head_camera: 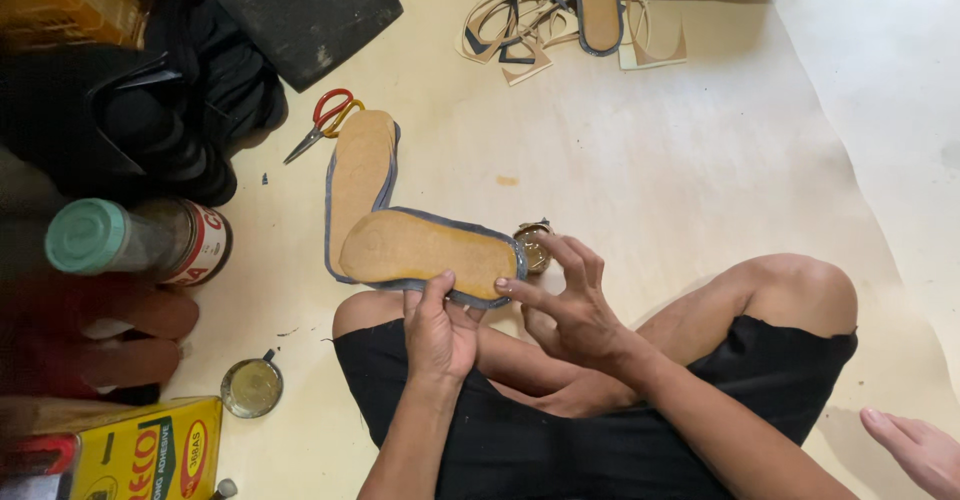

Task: The person sits on the floor and applies glue to the edges of shoe insoles using a small brush. They handle several insoles one by one, coating the perimeter and placing them aside.

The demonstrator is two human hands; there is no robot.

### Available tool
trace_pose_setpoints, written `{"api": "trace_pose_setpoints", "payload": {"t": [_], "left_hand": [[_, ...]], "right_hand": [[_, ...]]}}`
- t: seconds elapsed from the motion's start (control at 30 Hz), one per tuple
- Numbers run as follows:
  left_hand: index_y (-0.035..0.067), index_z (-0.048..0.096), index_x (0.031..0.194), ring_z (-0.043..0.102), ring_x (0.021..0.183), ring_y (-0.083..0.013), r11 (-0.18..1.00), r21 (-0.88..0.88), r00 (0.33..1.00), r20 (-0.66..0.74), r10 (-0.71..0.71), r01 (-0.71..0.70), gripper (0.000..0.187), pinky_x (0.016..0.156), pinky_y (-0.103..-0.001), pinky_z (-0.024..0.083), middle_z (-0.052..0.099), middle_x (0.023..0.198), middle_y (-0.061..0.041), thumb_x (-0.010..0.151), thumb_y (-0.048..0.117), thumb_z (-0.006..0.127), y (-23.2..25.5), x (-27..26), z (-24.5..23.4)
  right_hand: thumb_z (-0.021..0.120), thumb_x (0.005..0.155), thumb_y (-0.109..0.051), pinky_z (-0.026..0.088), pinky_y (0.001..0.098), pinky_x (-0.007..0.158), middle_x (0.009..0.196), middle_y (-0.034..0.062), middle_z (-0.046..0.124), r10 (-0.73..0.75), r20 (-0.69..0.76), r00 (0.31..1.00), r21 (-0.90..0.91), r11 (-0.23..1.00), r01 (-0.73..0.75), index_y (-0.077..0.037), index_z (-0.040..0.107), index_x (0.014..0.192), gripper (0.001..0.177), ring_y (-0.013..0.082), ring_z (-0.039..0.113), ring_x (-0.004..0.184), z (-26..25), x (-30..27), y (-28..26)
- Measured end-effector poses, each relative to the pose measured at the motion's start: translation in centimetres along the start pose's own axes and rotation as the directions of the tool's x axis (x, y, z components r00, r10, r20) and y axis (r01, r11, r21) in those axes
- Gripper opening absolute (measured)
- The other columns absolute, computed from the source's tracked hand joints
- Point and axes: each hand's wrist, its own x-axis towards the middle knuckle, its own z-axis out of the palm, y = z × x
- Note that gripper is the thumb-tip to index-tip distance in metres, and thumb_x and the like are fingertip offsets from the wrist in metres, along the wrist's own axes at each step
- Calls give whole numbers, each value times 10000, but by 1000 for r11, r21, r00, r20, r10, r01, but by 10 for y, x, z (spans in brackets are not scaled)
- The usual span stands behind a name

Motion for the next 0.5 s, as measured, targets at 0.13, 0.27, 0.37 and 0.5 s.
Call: {"api": "trace_pose_setpoints", "payload": {"t": [0.13,0.27,0.37,0.5], "left_hand": [[103,543,1104,665,844,-355,997,77,979,202,-13,-2,359,660,-562,574,655,1005,-183,781,-53,523,1,-1,-18],[75,503,1160,647,918,-357,988,154,930,365,-38,-20,444,718,-552,564,636,1078,-218,746,-81,539,0,-10,-23],[63,496,1169,658,890,-326,977,214,876,474,-84,-22,493,685,-517,583,649,1054,-215,705,-87,571,-4,-10,-32],[4,395,1287,529,1144,-279,963,269,816,555,-162,9,577,967,-388,437,543,1246,-162,752,0,610,-2,-8,-40]], "right_hand": [[640,744,-190,212,418,1038,1356,104,373,-8,90,996,220,975,-12,-326,628,1143,421,340,286,1268,-9,13,9],[533,868,-322,178,407,1050,1339,71,408,-43,199,979,344,938,-29,-329,638,1119,272,310,276,1282,-14,20,9],[454,914,-323,135,407,1052,1381,55,376,-71,164,984,143,989,47,-381,594,1162,291,311,238,1307,-17,28,12],[465,948,-339,265,467,930,1355,84,382,-130,152,980,-224,961,163,-422,517,1223,291,332,306,1223,-20,31,12]]}}
